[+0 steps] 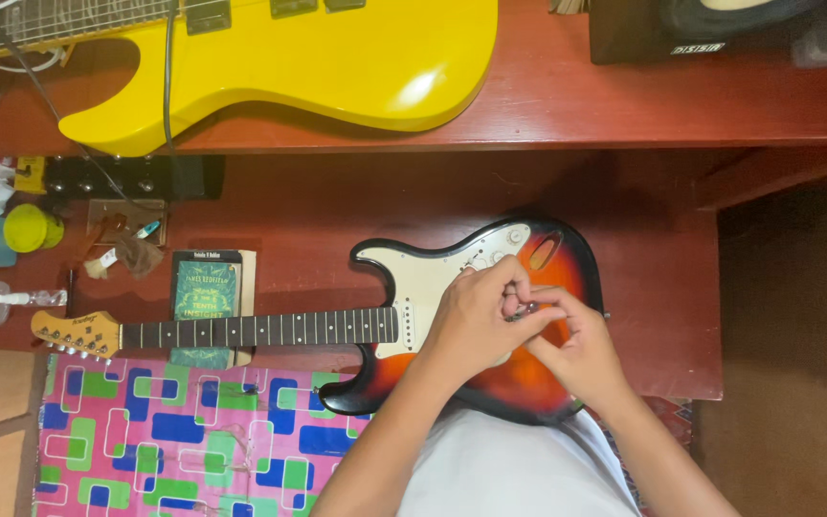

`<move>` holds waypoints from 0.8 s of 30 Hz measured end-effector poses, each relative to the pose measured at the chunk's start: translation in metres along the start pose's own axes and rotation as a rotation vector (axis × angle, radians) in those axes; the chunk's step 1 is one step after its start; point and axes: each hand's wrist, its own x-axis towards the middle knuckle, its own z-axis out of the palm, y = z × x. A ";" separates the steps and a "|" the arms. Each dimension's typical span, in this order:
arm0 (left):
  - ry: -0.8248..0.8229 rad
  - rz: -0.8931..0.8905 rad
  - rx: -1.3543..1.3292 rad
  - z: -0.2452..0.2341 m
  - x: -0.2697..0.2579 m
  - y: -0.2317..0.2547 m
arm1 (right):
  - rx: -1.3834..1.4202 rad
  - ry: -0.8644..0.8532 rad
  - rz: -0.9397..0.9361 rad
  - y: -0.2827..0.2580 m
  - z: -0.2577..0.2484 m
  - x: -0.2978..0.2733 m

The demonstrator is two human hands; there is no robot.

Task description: The person uses a screwdriver to adjust the bridge saddles on a sunburst electric guitar resting on a table. They repeatedly tighten and loosen screws on the bridge, occasionally picking up and placing down the screwdriver and other small parts.

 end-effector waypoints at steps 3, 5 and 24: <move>-0.031 0.025 0.056 0.001 0.001 0.006 | -0.234 0.125 -0.154 0.007 -0.001 0.002; -0.052 0.037 -0.026 -0.004 0.001 0.009 | -0.237 0.156 -0.127 0.004 -0.006 0.004; -0.080 0.075 -0.051 0.009 -0.002 -0.006 | 0.105 0.140 0.039 0.004 0.002 -0.009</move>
